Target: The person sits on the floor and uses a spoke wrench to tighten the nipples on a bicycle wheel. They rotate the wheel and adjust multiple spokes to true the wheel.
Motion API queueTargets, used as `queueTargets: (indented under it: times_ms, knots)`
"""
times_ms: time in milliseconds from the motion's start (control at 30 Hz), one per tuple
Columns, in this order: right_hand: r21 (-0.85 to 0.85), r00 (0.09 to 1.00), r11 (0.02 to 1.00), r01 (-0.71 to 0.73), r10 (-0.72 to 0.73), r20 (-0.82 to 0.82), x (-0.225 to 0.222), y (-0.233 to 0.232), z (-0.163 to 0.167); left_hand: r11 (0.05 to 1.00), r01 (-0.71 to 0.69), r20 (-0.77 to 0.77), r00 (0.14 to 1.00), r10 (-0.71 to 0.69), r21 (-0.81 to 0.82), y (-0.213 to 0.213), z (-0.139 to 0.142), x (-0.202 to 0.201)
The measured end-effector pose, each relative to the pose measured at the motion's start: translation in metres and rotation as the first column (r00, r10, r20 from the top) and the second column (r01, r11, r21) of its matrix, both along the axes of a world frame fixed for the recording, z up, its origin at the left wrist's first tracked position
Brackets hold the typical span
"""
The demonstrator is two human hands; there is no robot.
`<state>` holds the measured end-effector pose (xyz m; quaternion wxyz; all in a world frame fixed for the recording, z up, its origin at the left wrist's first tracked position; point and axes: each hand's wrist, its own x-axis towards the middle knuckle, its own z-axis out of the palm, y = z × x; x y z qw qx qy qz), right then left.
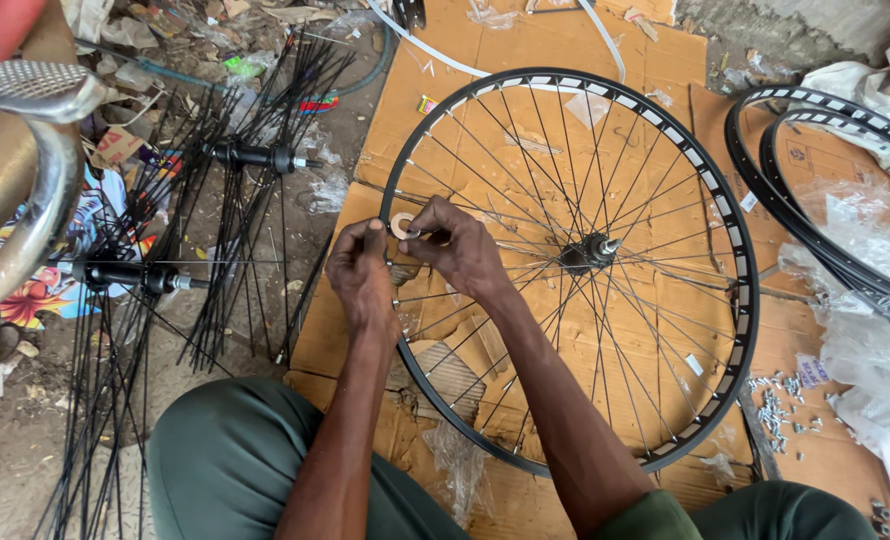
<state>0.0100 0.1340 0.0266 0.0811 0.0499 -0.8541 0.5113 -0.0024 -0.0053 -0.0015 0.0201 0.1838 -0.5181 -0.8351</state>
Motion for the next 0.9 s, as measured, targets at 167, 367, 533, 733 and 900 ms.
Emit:
queueTargets:
  times_ms: [167, 367, 533, 733, 900]
  knots:
    - [0.347, 0.957, 0.923, 0.165, -0.235, 0.169, -0.007, -0.014, 0.003, 1.000, 0.007, -0.002, 1.000, -0.007, -0.001, 0.001, 0.001, 0.000]
    - [0.459, 0.942, 0.883, 0.095, -0.229, 0.245, -0.013, -0.019, 0.010, 1.000, -0.003, -0.034, 0.999, 0.003, -0.009, 0.000, 0.004, 0.002]
    - [-0.214, 0.992, 0.973, -0.087, 0.104, 0.072, -0.004, 0.002, 0.001, 1.000, 0.010, -0.016, 1.000, -0.010, 0.003, 0.002, 0.003, 0.002]
    - [0.375, 0.955, 0.902, 0.212, -0.273, 0.119, -0.013, -0.014, -0.016, 1.000, -0.011, -0.048, 0.999, 0.012, 0.013, 0.003, -0.003, 0.000]
    - [0.659, 0.863, 0.569, 0.492, -0.219, -0.455, -0.020, -0.026, -0.021, 0.998, -0.004, 0.007, 1.000, 0.005, -0.058, 0.001, -0.003, -0.001]
